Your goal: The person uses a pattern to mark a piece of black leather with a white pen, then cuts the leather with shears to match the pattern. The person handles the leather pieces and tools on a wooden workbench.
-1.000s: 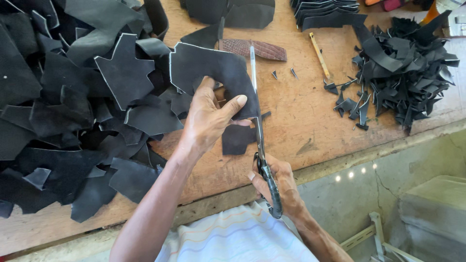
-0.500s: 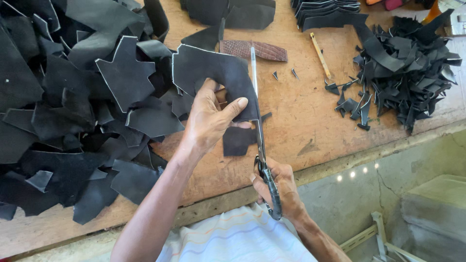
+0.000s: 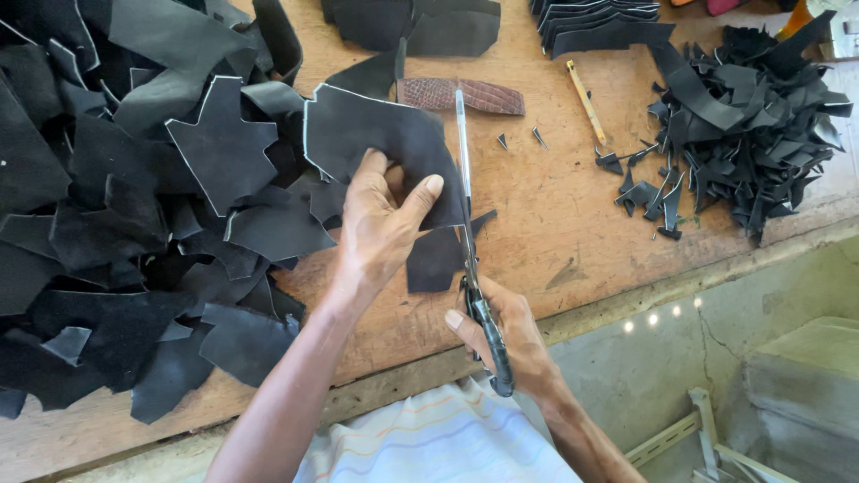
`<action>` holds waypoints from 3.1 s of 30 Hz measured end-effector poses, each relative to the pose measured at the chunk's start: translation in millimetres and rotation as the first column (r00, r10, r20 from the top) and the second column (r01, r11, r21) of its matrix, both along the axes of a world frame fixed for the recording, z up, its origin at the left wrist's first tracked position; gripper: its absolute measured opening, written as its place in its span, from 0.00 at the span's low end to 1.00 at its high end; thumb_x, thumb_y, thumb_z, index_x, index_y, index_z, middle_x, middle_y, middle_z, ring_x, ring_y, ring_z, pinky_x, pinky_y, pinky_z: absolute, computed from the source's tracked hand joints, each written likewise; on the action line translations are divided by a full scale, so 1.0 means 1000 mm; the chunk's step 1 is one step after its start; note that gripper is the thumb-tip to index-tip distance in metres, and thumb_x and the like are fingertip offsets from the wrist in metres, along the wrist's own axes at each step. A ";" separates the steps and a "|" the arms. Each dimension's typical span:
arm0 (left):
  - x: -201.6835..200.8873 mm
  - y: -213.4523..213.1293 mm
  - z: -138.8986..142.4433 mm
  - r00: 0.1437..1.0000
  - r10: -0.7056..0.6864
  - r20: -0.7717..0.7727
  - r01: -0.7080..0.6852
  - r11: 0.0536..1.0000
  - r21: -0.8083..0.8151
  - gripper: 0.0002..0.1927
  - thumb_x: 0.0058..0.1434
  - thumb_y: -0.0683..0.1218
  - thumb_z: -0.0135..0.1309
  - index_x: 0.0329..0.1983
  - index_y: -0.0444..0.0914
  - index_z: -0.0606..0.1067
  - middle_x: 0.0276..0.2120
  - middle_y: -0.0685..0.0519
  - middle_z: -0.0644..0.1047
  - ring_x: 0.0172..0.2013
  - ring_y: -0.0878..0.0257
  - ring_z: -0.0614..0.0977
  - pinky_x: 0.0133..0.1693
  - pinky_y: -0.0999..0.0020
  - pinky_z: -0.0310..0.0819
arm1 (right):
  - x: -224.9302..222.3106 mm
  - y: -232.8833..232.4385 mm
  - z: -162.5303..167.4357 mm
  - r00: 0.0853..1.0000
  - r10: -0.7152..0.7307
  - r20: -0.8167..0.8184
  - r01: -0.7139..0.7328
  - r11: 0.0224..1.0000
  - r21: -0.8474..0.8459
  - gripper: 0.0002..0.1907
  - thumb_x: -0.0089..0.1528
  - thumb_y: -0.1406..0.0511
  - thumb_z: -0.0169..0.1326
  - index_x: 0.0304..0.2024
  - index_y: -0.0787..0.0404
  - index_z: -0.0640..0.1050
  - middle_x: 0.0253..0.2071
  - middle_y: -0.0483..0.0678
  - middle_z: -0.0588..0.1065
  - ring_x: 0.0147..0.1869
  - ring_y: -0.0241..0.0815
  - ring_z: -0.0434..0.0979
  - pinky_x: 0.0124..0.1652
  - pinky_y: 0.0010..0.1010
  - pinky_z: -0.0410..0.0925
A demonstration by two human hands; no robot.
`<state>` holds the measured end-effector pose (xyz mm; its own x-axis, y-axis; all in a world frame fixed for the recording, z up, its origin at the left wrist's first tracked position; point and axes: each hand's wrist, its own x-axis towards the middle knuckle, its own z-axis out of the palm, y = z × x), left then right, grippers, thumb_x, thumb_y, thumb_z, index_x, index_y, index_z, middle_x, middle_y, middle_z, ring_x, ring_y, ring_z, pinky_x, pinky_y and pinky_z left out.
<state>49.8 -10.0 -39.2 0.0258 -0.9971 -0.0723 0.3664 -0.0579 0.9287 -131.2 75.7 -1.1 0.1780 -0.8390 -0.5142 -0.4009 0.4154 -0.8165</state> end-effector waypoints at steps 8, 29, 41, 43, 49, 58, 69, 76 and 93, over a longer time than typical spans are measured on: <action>0.003 0.007 0.005 0.998 -0.026 -0.057 0.025 1.000 -0.014 0.12 0.67 0.39 0.58 0.49 0.32 0.68 0.41 0.52 0.78 0.42 0.71 0.79 0.43 0.76 0.78 | 0.004 0.000 0.004 0.996 0.036 0.085 -0.029 0.996 -0.088 0.07 0.62 0.66 0.58 0.34 0.61 0.72 0.24 0.40 0.68 0.26 0.29 0.69 0.27 0.24 0.68; 0.011 0.013 0.004 0.994 -0.048 -0.098 0.051 0.998 0.035 0.12 0.67 0.38 0.56 0.50 0.31 0.68 0.43 0.48 0.80 0.43 0.69 0.81 0.44 0.76 0.81 | 0.007 0.013 -0.012 0.999 -0.011 0.044 0.016 0.993 -0.116 0.07 0.59 0.73 0.55 0.28 0.62 0.71 0.21 0.41 0.68 0.21 0.30 0.70 0.22 0.24 0.67; 0.010 0.009 -0.001 0.988 -0.074 -0.134 0.085 0.993 0.084 0.12 0.66 0.38 0.57 0.49 0.30 0.68 0.42 0.47 0.80 0.41 0.68 0.81 0.41 0.74 0.81 | 0.006 0.015 -0.015 0.999 -0.045 0.021 0.047 0.990 -0.133 0.07 0.58 0.74 0.54 0.26 0.63 0.71 0.18 0.40 0.68 0.16 0.29 0.68 0.17 0.23 0.65; 0.010 0.009 0.001 0.987 -0.077 -0.138 0.088 0.993 0.081 0.13 0.65 0.38 0.57 0.50 0.30 0.68 0.43 0.47 0.80 0.42 0.68 0.81 0.42 0.75 0.81 | 0.006 0.016 -0.016 0.998 -0.066 -0.016 0.064 0.992 -0.109 0.08 0.60 0.73 0.56 0.26 0.64 0.72 0.17 0.39 0.69 0.16 0.30 0.68 0.17 0.22 0.64; 0.014 0.006 0.007 0.977 0.022 -0.214 -0.021 1.000 0.005 0.14 0.67 0.37 0.57 0.53 0.30 0.68 0.46 0.48 0.78 0.47 0.66 0.81 0.49 0.72 0.82 | -0.001 0.014 -0.005 0.987 0.104 0.119 -0.097 0.993 -0.063 0.07 0.61 0.67 0.56 0.38 0.62 0.72 0.28 0.41 0.69 0.29 0.31 0.73 0.29 0.25 0.72; 0.006 0.012 0.003 0.939 -0.010 -0.344 0.039 0.996 0.076 0.13 0.67 0.39 0.57 0.50 0.30 0.69 0.46 0.47 0.80 0.45 0.67 0.81 0.45 0.72 0.81 | 0.002 0.005 0.014 0.989 0.103 0.108 -0.101 0.995 -0.018 0.10 0.60 0.66 0.56 0.41 0.63 0.71 0.30 0.43 0.68 0.32 0.32 0.71 0.31 0.27 0.73; 0.001 0.014 -0.012 0.984 0.079 -0.160 -0.065 0.994 0.087 0.13 0.66 0.41 0.61 0.39 0.36 0.67 0.31 0.59 0.70 0.31 0.76 0.69 0.30 0.79 0.67 | 0.010 -0.004 0.010 0.992 0.113 0.047 -0.109 0.990 -0.086 0.07 0.60 0.66 0.56 0.37 0.64 0.73 0.27 0.43 0.70 0.27 0.33 0.73 0.28 0.27 0.70; 0.003 0.016 -0.010 0.995 0.094 -0.041 -0.090 0.991 0.098 0.15 0.65 0.43 0.61 0.34 0.39 0.64 0.25 0.62 0.66 0.25 0.78 0.66 0.23 0.80 0.63 | 0.014 -0.006 0.004 0.997 0.065 -0.027 -0.067 0.997 -0.048 0.04 0.61 0.69 0.56 0.34 0.63 0.74 0.23 0.41 0.69 0.23 0.31 0.71 0.24 0.26 0.69; 0.001 0.014 -0.013 0.983 0.065 -0.174 -0.053 0.996 0.076 0.09 0.67 0.39 0.58 0.45 0.32 0.70 0.39 0.50 0.81 0.39 0.71 0.81 0.38 0.77 0.79 | 0.013 -0.004 -0.002 0.995 0.019 -0.100 -0.024 0.999 -0.043 0.06 0.59 0.70 0.58 0.30 0.62 0.72 0.21 0.42 0.69 0.21 0.30 0.71 0.21 0.26 0.69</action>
